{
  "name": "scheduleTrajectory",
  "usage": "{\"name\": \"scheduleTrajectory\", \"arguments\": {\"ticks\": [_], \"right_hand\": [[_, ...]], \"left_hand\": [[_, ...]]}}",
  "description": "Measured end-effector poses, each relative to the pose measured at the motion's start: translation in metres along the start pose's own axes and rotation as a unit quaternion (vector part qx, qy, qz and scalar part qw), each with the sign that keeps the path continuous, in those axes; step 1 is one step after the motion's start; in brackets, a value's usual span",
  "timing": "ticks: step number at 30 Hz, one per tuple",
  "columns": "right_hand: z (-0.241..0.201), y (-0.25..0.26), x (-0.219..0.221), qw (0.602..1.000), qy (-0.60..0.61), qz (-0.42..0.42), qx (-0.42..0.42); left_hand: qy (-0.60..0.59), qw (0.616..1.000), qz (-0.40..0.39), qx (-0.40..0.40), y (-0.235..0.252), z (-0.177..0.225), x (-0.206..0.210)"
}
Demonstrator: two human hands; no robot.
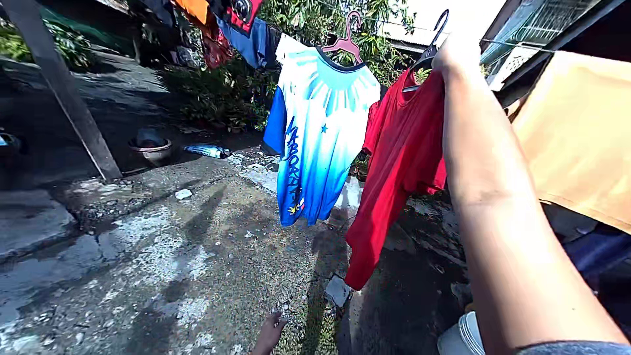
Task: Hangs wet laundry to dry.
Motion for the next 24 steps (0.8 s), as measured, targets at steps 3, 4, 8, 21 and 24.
{"name": "scheduleTrajectory", "arguments": {"ticks": [3,4,8,21,24], "right_hand": [[-0.013,0.012,0.042,0.998,0.022,-0.053,0.006],[-0.017,0.011,0.053,0.997,0.01,-0.072,0.001],[-0.021,0.006,0.071,0.992,0.006,-0.123,-0.034],[0.252,-0.438,0.24,0.803,0.376,-0.459,-0.057],[0.372,-0.62,0.216,0.739,0.264,-0.584,0.208]], "left_hand": [[0.01,0.997,-0.027,-0.073,-0.009,-0.058,0.003],[0.012,0.995,-0.036,-0.088,-0.011,-0.067,0.005],[0.054,0.99,-0.072,-0.107,-0.003,-0.075,0.022],[0.323,0.858,-0.395,-0.05,-0.023,-0.027,0.232],[0.401,0.779,-0.482,0.0,-0.054,-0.042,0.301]]}}
Point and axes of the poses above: each hand's wrist, its own y-axis towards the middle knuckle, its own x-axis out of the palm, z = x × y, the point moved 1 cm from there along y, towards the middle knuckle, and after that the axes turned 6 degrees about -y, right-handed, at the moved point
